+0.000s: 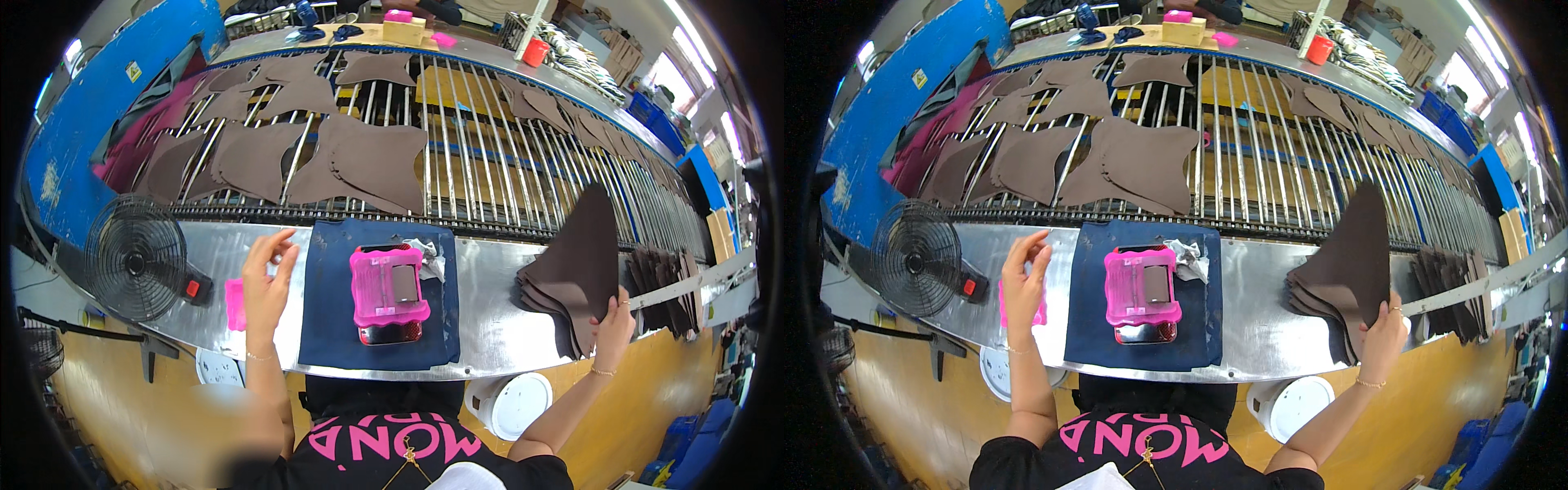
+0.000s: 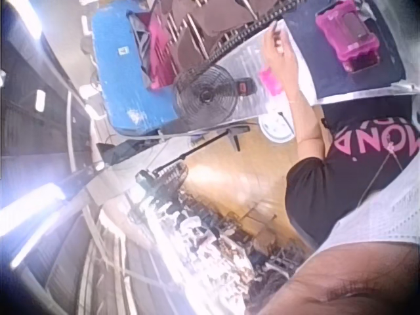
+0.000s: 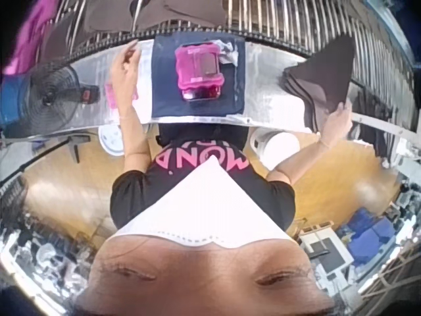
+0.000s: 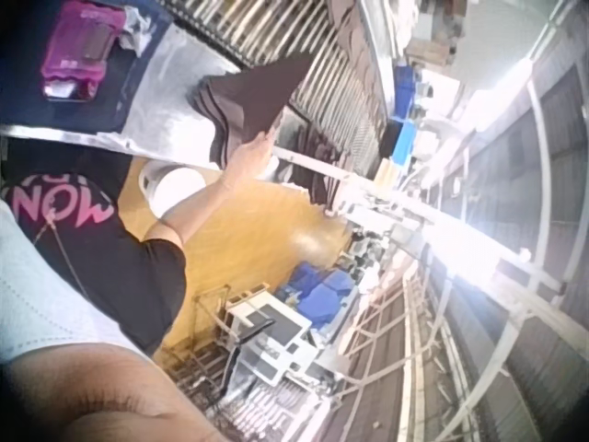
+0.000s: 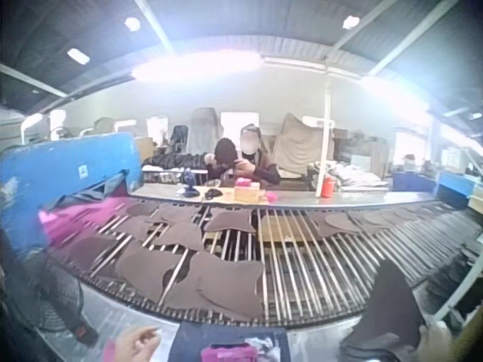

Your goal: The person repeatedly picks up brown fabric pieces from a stack and places them onto a moving conveyor belt. The person handles the pieces one at a time, positioning them on the belt as it moves.

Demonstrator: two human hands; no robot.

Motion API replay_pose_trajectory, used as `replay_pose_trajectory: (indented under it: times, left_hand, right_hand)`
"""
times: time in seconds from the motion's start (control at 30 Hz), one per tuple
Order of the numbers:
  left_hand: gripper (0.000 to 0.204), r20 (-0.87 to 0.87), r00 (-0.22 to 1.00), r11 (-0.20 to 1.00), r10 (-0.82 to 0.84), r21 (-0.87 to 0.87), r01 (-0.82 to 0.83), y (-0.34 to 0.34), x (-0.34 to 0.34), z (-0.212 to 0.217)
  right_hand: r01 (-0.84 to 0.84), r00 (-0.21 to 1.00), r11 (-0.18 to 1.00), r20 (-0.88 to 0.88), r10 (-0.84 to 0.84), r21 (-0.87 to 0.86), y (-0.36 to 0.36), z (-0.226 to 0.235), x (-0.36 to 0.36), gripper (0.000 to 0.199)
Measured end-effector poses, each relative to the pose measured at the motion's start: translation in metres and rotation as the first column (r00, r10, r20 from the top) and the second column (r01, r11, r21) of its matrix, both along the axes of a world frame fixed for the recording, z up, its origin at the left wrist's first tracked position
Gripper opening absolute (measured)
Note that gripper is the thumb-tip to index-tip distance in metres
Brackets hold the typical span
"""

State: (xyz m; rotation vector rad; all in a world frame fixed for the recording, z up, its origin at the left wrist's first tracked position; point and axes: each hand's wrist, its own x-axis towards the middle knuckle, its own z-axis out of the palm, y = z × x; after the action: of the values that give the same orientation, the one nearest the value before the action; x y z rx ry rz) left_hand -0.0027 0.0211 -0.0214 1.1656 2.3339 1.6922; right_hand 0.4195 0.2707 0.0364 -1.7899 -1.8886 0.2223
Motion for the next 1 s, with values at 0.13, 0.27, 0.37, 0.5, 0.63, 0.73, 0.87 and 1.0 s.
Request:
replay_pose_trajectory:
  times: [0.13,0.27,0.37,0.5,0.63,0.73,0.87,1.0]
  left_hand:
    - [0.037,-0.089,0.992,0.991,-0.093,0.084,0.101,0.033,0.019,0.020]
    - [0.053,0.056,0.965,0.948,-0.258,0.210,0.241,0.049,0.022,0.025]
    - [0.036,0.486,0.797,0.933,-0.358,0.217,0.287,0.035,0.013,0.045]
    - [0.025,0.368,0.907,0.965,-0.207,0.226,0.129,-0.007,-0.011,0.064]
    - [0.020,0.219,0.973,0.973,-0.074,0.230,0.023,-0.030,-0.022,0.084]
    - [0.017,0.123,0.992,0.984,-0.019,0.180,-0.003,-0.039,-0.027,0.089]
    - [0.013,0.139,0.990,0.989,0.028,0.139,-0.047,-0.047,-0.027,0.083]
    - [0.010,0.137,0.990,0.998,-0.015,0.058,0.007,-0.050,-0.028,0.066]
  right_hand:
    - [-0.322,0.823,0.942,-0.463,0.329,0.097,-0.017,0.027,-0.050,0.025]
    - [-0.617,0.394,0.769,-0.781,0.484,0.165,-0.035,0.017,-0.120,0.024]
    - [-0.780,0.132,0.588,-0.862,0.489,0.214,-0.043,0.003,-0.158,0.025]
    - [-0.814,0.131,0.461,-0.663,0.737,0.353,-0.043,-0.023,-0.204,0.028]
    - [-0.881,0.156,0.408,-0.669,0.726,0.238,-0.048,-0.046,-0.227,0.020]
    - [-0.881,0.202,0.417,-0.620,0.758,0.223,-0.052,-0.065,-0.232,0.017]
    - [-0.881,0.244,0.427,-0.579,0.778,0.204,-0.060,-0.074,-0.235,0.015]
    - [-0.860,0.322,0.438,-0.386,0.864,0.263,-0.050,-0.077,-0.219,0.014]
